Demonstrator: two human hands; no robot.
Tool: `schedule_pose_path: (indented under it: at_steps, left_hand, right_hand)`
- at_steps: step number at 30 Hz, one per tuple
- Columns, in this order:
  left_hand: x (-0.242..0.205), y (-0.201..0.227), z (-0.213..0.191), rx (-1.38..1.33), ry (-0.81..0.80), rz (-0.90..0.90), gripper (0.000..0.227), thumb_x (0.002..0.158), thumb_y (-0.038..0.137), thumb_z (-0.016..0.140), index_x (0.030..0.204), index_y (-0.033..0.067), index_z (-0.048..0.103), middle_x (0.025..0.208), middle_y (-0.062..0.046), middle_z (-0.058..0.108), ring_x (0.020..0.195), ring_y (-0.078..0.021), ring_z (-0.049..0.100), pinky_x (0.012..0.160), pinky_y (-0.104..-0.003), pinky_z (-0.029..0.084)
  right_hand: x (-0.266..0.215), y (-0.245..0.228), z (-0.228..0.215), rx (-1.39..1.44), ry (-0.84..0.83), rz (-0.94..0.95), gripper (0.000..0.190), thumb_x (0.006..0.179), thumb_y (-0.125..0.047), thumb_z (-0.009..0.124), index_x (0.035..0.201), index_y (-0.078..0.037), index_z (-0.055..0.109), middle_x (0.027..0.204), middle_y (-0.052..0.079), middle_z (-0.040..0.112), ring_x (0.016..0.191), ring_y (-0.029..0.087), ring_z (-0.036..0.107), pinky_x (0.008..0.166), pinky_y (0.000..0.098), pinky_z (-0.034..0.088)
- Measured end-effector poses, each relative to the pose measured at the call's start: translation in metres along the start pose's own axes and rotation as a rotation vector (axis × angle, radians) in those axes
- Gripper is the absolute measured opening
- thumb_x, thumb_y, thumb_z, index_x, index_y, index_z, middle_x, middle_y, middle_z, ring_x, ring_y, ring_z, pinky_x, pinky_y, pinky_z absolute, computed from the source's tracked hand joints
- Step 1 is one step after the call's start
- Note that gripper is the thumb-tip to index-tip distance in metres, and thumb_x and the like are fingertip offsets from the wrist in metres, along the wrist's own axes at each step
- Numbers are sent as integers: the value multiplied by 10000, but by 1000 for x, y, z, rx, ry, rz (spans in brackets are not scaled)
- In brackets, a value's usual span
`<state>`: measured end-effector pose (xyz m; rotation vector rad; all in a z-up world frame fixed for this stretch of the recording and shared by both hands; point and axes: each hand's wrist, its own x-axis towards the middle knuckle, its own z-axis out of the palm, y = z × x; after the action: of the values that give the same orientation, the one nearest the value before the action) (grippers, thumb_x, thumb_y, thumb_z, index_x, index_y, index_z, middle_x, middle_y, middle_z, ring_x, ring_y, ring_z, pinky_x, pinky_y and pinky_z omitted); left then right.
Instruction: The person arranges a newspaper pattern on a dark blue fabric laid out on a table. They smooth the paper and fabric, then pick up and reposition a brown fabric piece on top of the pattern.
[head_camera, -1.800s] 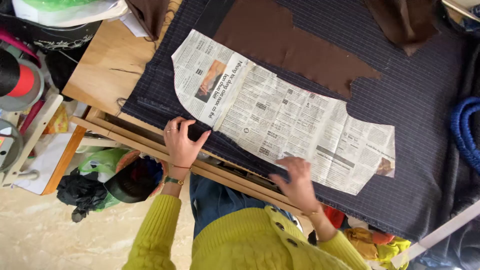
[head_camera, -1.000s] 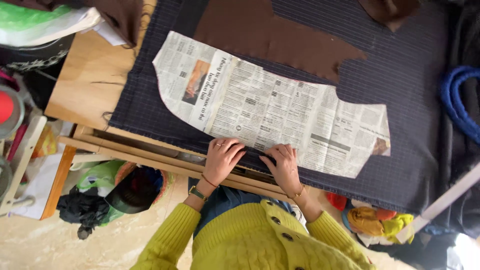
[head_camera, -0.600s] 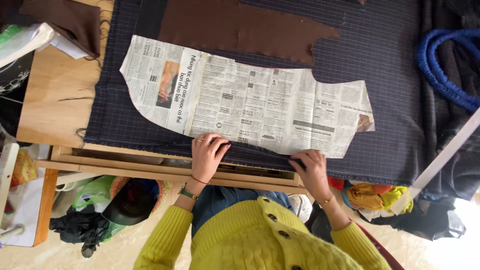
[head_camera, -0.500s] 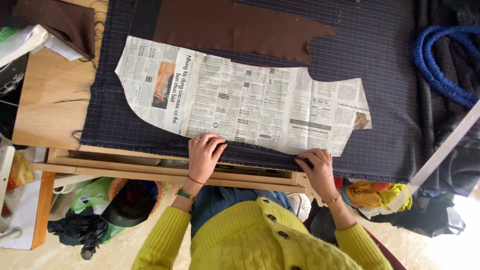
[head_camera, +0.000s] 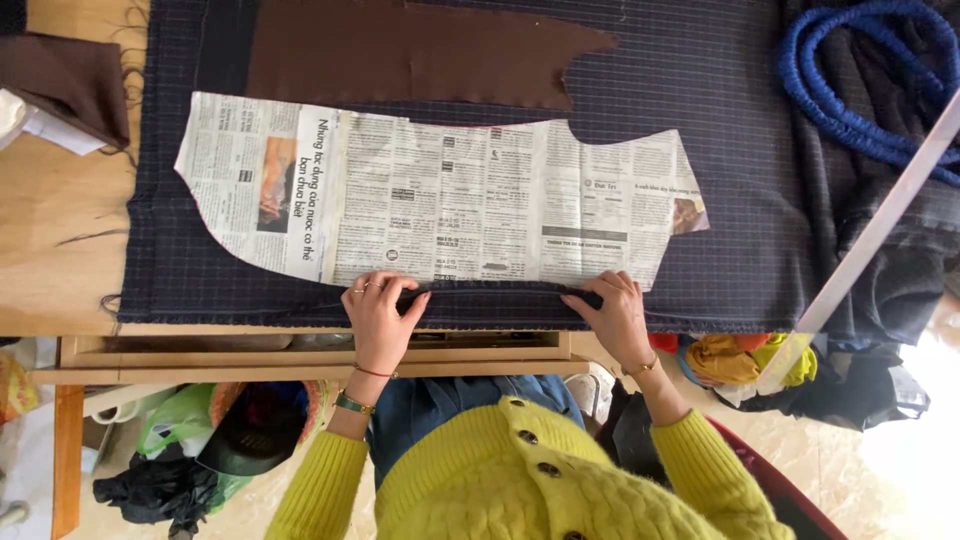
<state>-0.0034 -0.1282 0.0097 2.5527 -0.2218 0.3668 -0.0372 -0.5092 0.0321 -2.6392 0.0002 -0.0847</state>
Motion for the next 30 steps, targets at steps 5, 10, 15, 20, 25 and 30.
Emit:
schedule_pose_path:
  at_steps: [5, 10, 15, 20, 25, 30]
  left_hand:
    - [2, 28, 4, 0, -19, 38, 141, 891, 334, 776, 966, 287, 666, 963, 82, 578, 1071, -195, 552, 968, -433, 345]
    - [3, 48, 17, 5, -17, 72, 223, 877, 429, 782, 1003, 281, 672, 948, 62, 596, 1066, -198, 547, 1011, -447, 315]
    - [5, 51, 27, -48, -49, 73, 216, 853, 386, 815, 898, 231, 673, 881, 59, 585, 1048, -198, 536, 1031, -484, 287]
    - [7, 48, 29, -33, -81, 67, 217, 831, 379, 826, 867, 240, 663, 897, 68, 576, 1061, -193, 526, 1040, -482, 288]
    - [8, 49, 27, -10, -67, 97, 220, 834, 374, 834, 857, 241, 660, 894, 71, 572, 1052, -188, 525, 1034, -473, 294]
    - [10, 54, 21, 35, -95, 74, 206, 843, 387, 823, 871, 255, 667, 905, 85, 581, 1063, -174, 518, 1047, -459, 289]
  right_hand:
    - [0, 0, 2, 2, -14, 30, 316, 803, -434, 854, 853, -152, 720, 866, -2, 647, 913, 224, 603, 856, 367, 448]
    - [0, -5, -2, -1, -23, 38, 330, 806, -442, 848, 875, -145, 721, 889, 6, 650, 921, 228, 599, 852, 364, 444]
    - [-3, -9, -7, 15, -32, 42, 303, 825, -430, 835, 897, -156, 726, 886, 0, 648, 931, 230, 599, 846, 365, 445]
    - [-15, 34, -23, -5, -48, 11, 242, 833, -432, 817, 939, -222, 762, 944, -10, 656, 975, 228, 592, 888, 372, 432]
    - [-27, 86, -54, -19, -64, 96, 212, 837, -380, 815, 950, -203, 780, 1019, 21, 679, 1059, 263, 595, 898, 406, 435]
    - [-24, 103, -79, 28, -47, 185, 278, 869, -413, 813, 925, -144, 776, 995, 55, 661, 1010, 280, 583, 893, 410, 431]
